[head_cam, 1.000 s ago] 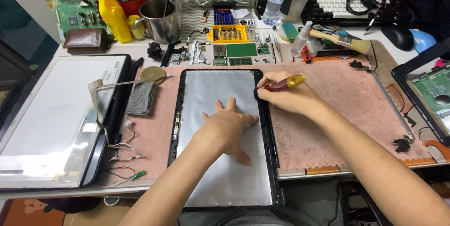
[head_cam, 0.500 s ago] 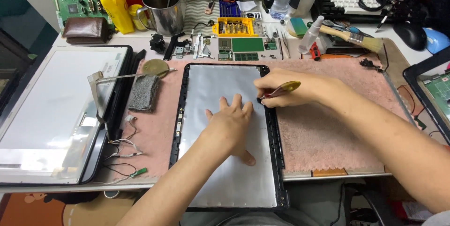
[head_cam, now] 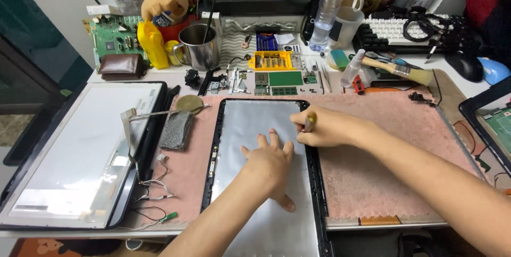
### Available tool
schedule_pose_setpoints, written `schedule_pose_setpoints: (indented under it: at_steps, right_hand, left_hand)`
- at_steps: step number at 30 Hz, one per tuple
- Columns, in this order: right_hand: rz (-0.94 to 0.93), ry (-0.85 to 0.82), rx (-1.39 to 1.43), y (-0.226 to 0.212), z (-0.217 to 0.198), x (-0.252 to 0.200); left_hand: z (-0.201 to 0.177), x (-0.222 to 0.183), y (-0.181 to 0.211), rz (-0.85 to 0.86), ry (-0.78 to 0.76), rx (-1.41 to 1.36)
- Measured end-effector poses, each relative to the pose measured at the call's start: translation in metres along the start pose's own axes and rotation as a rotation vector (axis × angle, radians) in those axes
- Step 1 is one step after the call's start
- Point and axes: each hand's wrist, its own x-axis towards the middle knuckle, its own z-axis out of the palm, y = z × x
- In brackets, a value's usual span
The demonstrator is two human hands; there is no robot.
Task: The person is using a small brush to clean the edges and bezel of a laptop screen to remove dust and debris.
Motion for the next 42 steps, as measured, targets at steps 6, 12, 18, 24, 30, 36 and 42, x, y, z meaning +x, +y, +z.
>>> schedule_pose_setpoints:
  at_steps: [6,12,18,24,30,36,42]
  right_hand:
    - [0.129,0.139,0.139,0.023,0.029,0.015]
    - [0.342,0.148,0.058,0.003,0.036,0.006]
    - [0.378,0.244,0.289,-0.011,0.02,0.012]
    - [0.379,0.232,0.297,0.0,0.025,0.026]
    - [0.39,0.11,0.067,-0.037,0.021,0.005]
    - [0.373,0.095,0.054,-0.021,0.027,0.014]
    - [0.356,0.126,0.122,-0.028,0.016,0.002]
  left_hand:
    - [-0.004,-0.011,-0.011,0.05,0.021,0.067]
    - [-0.008,-0.03,-0.011,0.023,0.078,0.001]
    - [-0.036,-0.047,-0.017,0.081,0.012,0.1]
    - [0.004,-0.003,-0.016,0.004,0.082,0.07]
    - [-0.003,-0.01,-0.009,-0.011,0.05,0.043]
    - [-0.003,-0.007,-0.008,-0.018,0.027,0.039]
    - [-0.011,-0.019,-0.005,-0.025,0.018,0.013]
